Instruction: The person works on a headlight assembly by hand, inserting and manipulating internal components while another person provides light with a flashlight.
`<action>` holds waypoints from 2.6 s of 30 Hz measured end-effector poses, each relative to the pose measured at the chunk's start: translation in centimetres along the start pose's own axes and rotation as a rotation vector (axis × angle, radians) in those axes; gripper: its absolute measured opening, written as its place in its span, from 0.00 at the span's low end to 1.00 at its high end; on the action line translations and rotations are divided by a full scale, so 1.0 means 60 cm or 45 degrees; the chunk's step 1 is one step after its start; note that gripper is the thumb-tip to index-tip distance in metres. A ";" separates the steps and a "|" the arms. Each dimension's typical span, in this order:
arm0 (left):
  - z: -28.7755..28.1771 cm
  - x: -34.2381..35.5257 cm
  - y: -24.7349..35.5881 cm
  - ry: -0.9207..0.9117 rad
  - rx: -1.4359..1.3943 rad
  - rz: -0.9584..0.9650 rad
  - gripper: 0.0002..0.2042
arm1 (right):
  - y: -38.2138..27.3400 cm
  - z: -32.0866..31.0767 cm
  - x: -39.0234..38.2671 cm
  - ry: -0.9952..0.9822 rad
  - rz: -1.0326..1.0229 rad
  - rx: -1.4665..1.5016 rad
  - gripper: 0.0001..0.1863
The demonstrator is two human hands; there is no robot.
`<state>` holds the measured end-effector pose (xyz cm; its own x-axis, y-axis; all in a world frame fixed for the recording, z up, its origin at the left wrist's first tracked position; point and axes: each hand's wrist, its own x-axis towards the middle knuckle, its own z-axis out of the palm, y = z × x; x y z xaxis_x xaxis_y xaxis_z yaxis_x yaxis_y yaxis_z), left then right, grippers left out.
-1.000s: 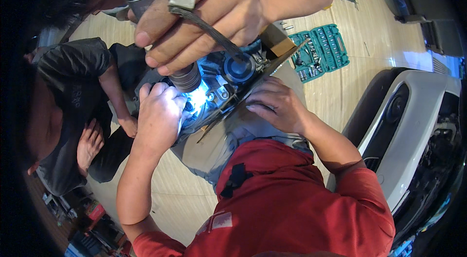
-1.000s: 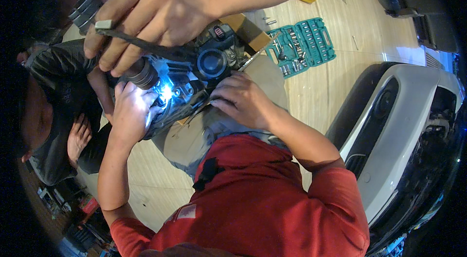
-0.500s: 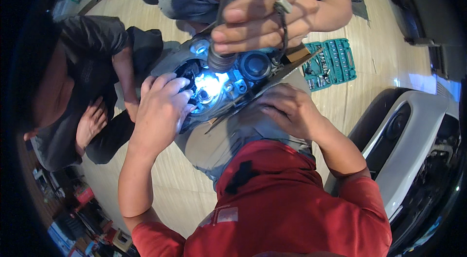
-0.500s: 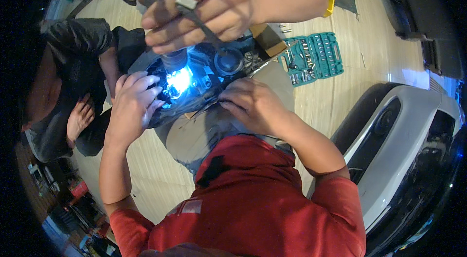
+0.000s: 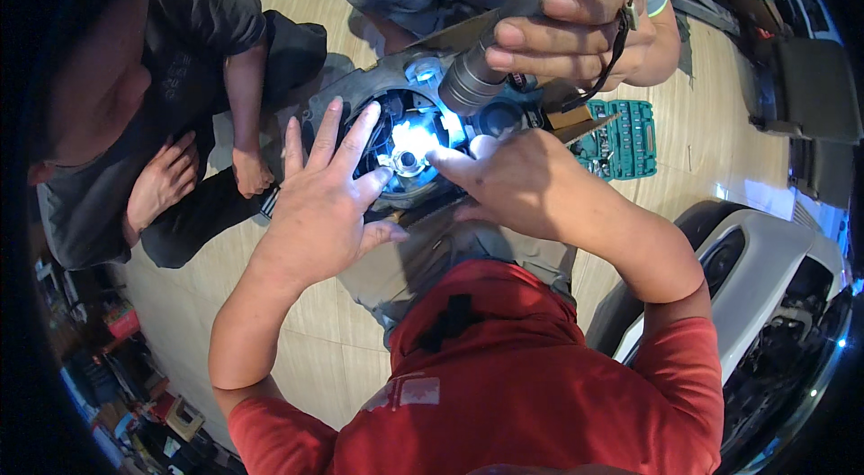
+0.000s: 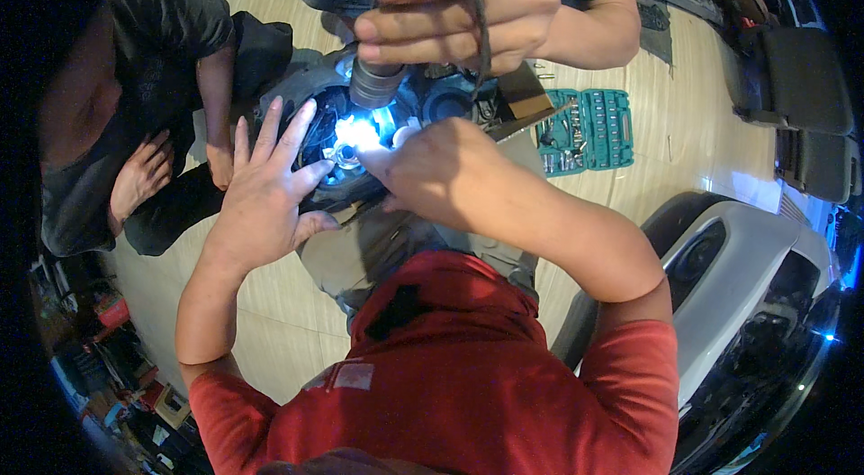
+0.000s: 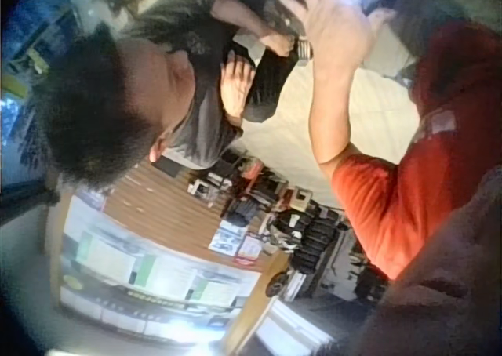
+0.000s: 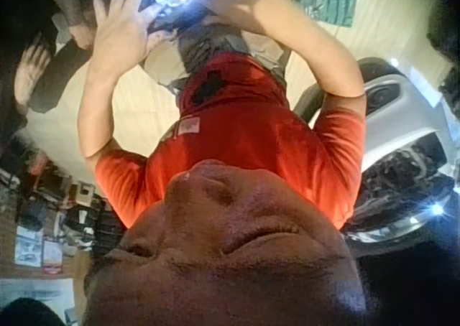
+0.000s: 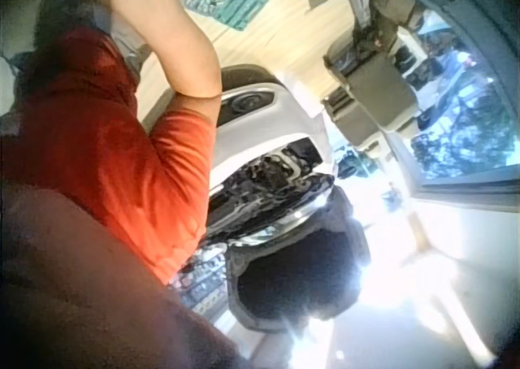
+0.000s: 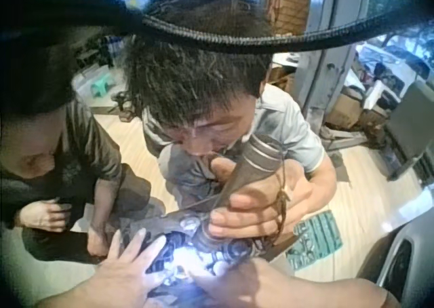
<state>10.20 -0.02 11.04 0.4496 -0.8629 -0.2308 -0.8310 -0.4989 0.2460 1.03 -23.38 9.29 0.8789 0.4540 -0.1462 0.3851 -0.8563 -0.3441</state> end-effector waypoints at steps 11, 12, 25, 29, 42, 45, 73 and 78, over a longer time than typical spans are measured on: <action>0.009 -0.004 -0.003 0.021 -0.032 -0.021 0.29 | -0.006 0.000 0.045 -0.223 0.012 -0.044 0.37; 0.010 -0.003 -0.004 0.031 -0.042 -0.011 0.29 | -0.009 -0.003 0.047 -0.245 0.036 -0.036 0.37; 0.031 -0.003 -0.001 0.062 -0.026 -0.023 0.25 | -0.006 0.003 0.052 -0.273 0.029 0.005 0.34; 0.031 -0.003 -0.001 0.056 -0.033 -0.037 0.23 | 0.005 0.007 0.047 -0.221 -0.016 0.043 0.34; 0.037 -0.002 0.000 0.000 -0.010 -0.079 0.19 | 0.010 0.005 0.052 -0.167 -0.090 0.076 0.29; 0.038 -0.007 -0.008 0.116 -0.105 -0.072 0.17 | 0.008 0.007 0.057 -0.210 -0.056 0.043 0.29; 0.013 0.056 -0.012 0.051 0.182 0.051 0.07 | 0.030 0.028 0.049 0.000 -0.211 0.186 0.18; 0.006 0.063 0.002 -0.037 0.332 0.058 0.06 | 0.029 0.036 0.050 0.019 -0.219 0.184 0.18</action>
<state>11.68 -3.29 9.87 0.4037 -0.8792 -0.2529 -0.9080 -0.4188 0.0065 3.74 -22.98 6.25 0.8083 0.5857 -0.0604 0.4864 -0.7220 -0.4920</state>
